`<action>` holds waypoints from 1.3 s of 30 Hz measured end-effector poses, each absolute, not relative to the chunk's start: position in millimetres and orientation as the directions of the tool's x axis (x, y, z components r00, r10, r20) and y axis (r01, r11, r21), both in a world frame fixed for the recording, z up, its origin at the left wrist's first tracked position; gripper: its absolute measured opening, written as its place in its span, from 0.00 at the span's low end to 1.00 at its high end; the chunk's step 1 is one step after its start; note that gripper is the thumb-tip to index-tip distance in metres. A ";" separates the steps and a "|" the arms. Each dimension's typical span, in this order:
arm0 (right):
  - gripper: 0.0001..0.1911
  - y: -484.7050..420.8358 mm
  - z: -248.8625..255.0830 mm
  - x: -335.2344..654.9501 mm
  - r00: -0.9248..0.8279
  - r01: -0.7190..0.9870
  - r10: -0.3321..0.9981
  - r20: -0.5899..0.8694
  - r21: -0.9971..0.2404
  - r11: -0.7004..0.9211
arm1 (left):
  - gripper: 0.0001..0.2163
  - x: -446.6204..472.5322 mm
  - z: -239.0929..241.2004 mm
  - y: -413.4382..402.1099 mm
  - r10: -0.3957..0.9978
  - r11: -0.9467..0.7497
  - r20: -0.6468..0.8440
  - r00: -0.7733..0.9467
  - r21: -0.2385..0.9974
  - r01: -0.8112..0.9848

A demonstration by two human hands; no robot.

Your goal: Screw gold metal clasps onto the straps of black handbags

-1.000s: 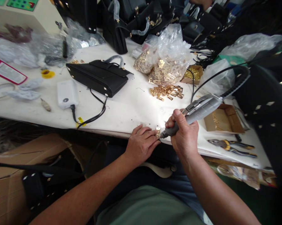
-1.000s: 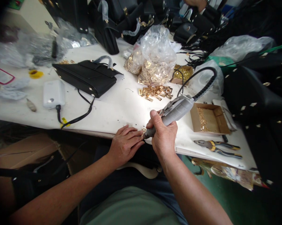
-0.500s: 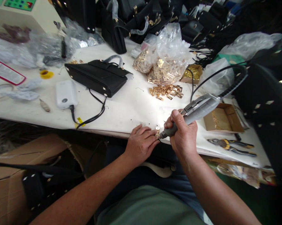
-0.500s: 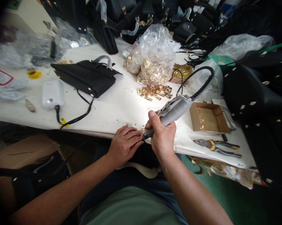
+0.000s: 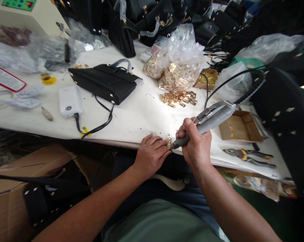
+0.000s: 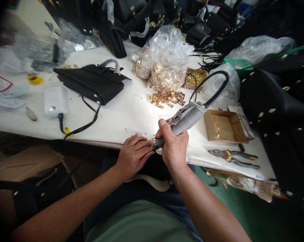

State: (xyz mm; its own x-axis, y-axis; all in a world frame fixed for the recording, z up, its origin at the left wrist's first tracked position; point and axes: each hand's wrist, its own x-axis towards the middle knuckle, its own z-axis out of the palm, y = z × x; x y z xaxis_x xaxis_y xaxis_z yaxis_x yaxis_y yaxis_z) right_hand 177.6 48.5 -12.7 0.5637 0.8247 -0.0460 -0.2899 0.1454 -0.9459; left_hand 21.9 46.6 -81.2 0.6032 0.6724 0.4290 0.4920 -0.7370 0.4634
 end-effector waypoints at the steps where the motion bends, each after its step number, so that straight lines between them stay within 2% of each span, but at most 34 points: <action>1: 0.18 48.5 -13.2 177.6 0.564 -0.288 0.824 -0.047 -0.947 0.143 | 0.06 21.8 -81.0 46.5 0.673 -0.736 0.427 0.604 0.464 0.493; 16: 0.18 46.8 -11.8 177.8 0.565 -0.246 0.824 -0.039 -0.961 0.123 | 0.06 22.6 -77.5 46.9 0.673 -0.737 0.428 0.603 0.457 0.498; 23: 0.16 48.9 -9.6 184.4 0.577 -0.274 0.816 -0.001 -0.942 0.192 | 0.06 22.6 -80.5 46.9 0.674 -0.736 0.423 0.606 0.450 0.505; 35: 0.18 67.3 -15.3 192.8 0.663 -0.154 0.745 0.070 -0.962 0.227 | 0.05 24.4 -77.9 47.3 0.657 -0.753 0.410 0.633 0.400 0.522; 39: 0.18 71.5 -23.2 191.7 0.678 -0.101 0.730 0.089 -0.972 0.213 | 0.09 24.2 -78.0 46.6 0.650 -0.759 0.392 0.651 0.370 0.536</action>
State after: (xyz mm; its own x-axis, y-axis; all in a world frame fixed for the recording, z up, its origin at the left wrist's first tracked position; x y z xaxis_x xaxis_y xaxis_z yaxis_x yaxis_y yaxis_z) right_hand 191.7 71.5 -23.2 0.6781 0.7295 0.0895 -0.1005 0.2126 -0.9719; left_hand 24.2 46.6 -78.0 0.6509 0.6504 0.3915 0.5360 -0.7589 0.3698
